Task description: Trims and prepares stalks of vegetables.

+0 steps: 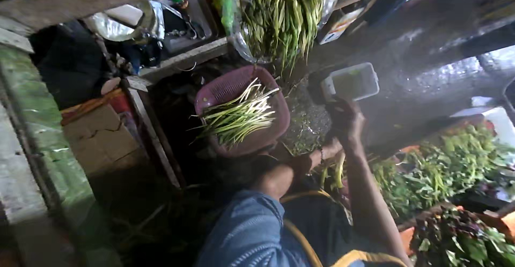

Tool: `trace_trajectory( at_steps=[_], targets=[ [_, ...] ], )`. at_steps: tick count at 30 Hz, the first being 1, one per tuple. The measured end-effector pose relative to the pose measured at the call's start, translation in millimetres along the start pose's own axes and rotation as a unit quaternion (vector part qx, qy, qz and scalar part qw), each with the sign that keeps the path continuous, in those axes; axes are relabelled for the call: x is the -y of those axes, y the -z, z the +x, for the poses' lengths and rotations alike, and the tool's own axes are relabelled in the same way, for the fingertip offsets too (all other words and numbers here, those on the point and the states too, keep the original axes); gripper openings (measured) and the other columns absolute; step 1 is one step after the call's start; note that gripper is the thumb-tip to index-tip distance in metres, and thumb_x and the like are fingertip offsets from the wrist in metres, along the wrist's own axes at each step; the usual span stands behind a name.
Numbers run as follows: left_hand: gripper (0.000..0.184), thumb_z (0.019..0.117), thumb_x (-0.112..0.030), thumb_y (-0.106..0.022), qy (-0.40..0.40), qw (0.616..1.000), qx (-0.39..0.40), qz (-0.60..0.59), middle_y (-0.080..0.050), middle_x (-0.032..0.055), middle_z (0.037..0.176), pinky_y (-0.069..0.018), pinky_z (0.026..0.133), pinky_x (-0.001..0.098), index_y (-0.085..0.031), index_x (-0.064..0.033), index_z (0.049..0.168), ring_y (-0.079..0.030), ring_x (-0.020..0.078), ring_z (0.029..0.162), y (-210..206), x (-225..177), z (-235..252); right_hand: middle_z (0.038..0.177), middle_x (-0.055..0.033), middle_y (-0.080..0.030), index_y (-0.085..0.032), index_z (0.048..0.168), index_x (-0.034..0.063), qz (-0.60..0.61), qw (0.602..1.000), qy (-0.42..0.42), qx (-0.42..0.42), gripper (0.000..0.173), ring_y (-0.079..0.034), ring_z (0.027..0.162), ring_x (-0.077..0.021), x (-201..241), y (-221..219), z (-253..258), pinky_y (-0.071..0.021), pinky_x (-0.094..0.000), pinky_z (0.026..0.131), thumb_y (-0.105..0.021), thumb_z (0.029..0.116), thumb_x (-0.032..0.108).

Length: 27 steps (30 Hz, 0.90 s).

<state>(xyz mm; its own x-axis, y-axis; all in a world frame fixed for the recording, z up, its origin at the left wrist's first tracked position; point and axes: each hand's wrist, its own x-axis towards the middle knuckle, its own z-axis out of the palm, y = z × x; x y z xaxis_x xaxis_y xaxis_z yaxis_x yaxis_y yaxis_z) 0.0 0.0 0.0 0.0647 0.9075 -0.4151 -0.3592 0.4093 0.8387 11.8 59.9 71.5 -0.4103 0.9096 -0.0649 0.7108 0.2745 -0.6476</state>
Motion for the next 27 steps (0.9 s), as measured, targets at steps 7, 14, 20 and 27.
trace_trajectory(
  at_steps=[7,14,20,27],
  targets=[
    [0.032,0.1042,-0.003,-0.05,-0.06,0.991,0.098,0.064,-0.064,0.0292,0.119,-0.0491,0.098,0.0368,-0.055,0.0159,0.129,-0.062,0.0261,0.107,-44.4,-42.9,25.1,0.125,-0.0203,-0.066,-0.059,0.134,-0.0036,0.024,0.997,-0.078,-0.009,0.04,-0.067,0.105,-0.0204,-98.2,107.9,-55.7,-0.0554,-0.0405,0.092,-0.054,0.1029,0.021],
    [0.032,0.0983,-0.003,-0.061,-0.061,0.97,0.187,0.14,-0.063,0.011,0.097,-0.0505,0.068,0.0263,-0.056,0.0029,0.13,-0.056,0.0092,0.076,-94.0,-69.3,36.3,0.11,-0.0139,-0.072,-0.07,0.115,-0.0067,0.155,0.954,-0.096,-0.239,0.021,-0.071,0.092,-0.0135,-108.0,153.2,-103.6,-0.0606,-0.0324,0.086,-0.063,0.0956,-0.003],
    [0.036,0.1015,-0.015,-0.061,-0.082,0.94,0.288,0.163,-0.069,0.0079,0.116,-0.0585,0.074,0.0339,-0.059,-0.0147,0.137,-0.068,0.0155,0.09,-103.9,-73.4,64.7,0.099,-0.0074,-0.073,-0.071,0.112,-0.0002,0.319,0.88,-0.106,-0.336,0.02,-0.068,0.078,-0.0113,-127.8,173.3,-144.8,-0.06,-0.0306,0.074,-0.059,0.0966,-0.001],
    [0.026,0.1068,-0.013,-0.048,-0.075,0.929,0.354,0.081,-0.072,0.0067,0.114,-0.0609,0.083,0.0368,-0.062,-0.008,0.128,-0.071,0.0186,0.099,-168.8,-115.9,50.0,0.092,-0.0084,-0.067,-0.066,0.117,-0.0022,0.364,0.855,-0.186,-0.319,0.022,-0.061,0.074,-0.0106,-143.4,174.8,-174.7,-0.0548,-0.0301,0.07,-0.062,0.1009,0.013]
  ],
)
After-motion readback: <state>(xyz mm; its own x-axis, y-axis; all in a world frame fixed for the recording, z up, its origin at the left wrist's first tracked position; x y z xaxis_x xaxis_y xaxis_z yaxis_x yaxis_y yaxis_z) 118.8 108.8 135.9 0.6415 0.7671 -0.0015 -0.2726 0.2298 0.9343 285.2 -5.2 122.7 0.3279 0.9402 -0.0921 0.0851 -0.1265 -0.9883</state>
